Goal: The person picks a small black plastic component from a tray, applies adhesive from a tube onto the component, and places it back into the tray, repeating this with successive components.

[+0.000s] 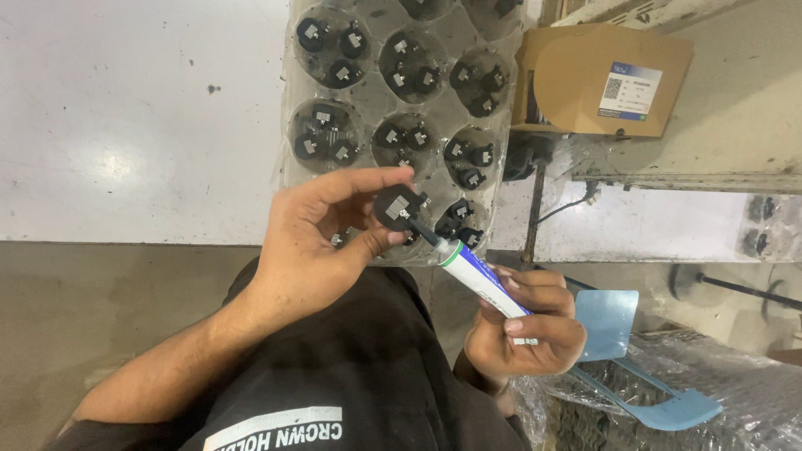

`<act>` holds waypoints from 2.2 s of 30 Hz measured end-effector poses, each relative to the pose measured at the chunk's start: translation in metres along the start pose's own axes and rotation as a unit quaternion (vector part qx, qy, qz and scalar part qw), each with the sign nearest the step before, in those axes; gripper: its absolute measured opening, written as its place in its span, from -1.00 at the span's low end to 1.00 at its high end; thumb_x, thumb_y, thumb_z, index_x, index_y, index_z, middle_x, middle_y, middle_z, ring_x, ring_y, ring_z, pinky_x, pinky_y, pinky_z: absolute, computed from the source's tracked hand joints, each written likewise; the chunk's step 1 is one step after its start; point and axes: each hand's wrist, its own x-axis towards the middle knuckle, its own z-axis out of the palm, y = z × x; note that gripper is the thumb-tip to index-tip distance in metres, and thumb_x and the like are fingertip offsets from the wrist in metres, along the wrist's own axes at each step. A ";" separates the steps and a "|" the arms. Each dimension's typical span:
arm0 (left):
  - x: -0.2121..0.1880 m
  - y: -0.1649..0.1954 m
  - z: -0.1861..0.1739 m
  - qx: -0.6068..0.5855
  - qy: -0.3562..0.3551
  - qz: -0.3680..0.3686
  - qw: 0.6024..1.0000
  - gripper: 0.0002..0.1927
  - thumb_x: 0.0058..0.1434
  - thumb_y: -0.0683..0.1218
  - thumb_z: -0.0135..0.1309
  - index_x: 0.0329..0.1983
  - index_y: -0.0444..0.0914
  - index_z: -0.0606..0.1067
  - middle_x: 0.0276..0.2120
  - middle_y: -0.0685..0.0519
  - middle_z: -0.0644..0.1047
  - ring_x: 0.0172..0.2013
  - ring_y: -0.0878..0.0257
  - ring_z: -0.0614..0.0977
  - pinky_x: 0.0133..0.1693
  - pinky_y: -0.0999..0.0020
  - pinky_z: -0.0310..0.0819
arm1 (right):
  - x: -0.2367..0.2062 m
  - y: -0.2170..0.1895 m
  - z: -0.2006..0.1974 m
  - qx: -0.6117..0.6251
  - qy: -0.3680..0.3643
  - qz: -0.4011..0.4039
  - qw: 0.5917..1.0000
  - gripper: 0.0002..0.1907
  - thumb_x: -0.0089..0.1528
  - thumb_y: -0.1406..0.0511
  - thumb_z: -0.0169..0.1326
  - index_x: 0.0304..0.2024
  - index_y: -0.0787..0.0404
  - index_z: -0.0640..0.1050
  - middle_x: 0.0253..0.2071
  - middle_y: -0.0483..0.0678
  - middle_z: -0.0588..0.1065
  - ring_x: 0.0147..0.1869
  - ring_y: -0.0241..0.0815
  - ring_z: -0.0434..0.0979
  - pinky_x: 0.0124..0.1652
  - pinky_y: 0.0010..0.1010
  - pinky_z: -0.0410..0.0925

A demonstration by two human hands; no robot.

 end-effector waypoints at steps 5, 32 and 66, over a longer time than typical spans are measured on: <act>0.002 -0.002 0.003 -0.009 -0.002 -0.002 1.000 -0.47 0.18 -0.48 0.11 0.21 -0.28 0.53 0.01 0.08 0.61 -0.20 0.49 0.55 -0.04 0.51 0.66 | 0.000 0.004 -0.003 -0.008 0.003 -0.008 1.000 -0.61 0.19 0.51 0.30 -0.23 0.13 0.33 -0.29 0.03 0.47 -0.20 -0.16 0.58 -0.16 -0.39 0.63; -0.001 -0.053 0.016 -0.241 -0.098 -0.032 0.965 -0.57 0.39 -0.32 0.08 0.32 -0.38 0.42 0.18 -0.03 0.56 -0.01 0.34 0.60 0.03 0.36 0.62 | 0.001 0.011 0.000 0.005 0.065 -0.040 0.997 -0.63 0.28 0.43 0.30 -0.15 0.15 0.30 -0.25 -0.02 0.42 -0.18 -0.17 0.59 -0.17 -0.41 0.64; 0.022 -0.078 0.036 -0.283 -0.067 -0.043 0.956 -0.61 0.39 -0.20 0.14 0.27 -0.36 0.46 0.17 -0.03 0.56 -0.11 0.30 0.63 -0.03 0.32 0.63 | 0.015 0.022 -0.030 -0.032 0.059 0.028 0.997 -0.61 0.31 0.39 0.37 -0.16 0.14 0.33 -0.26 0.04 0.51 -0.10 -0.10 0.62 -0.05 -0.36 0.61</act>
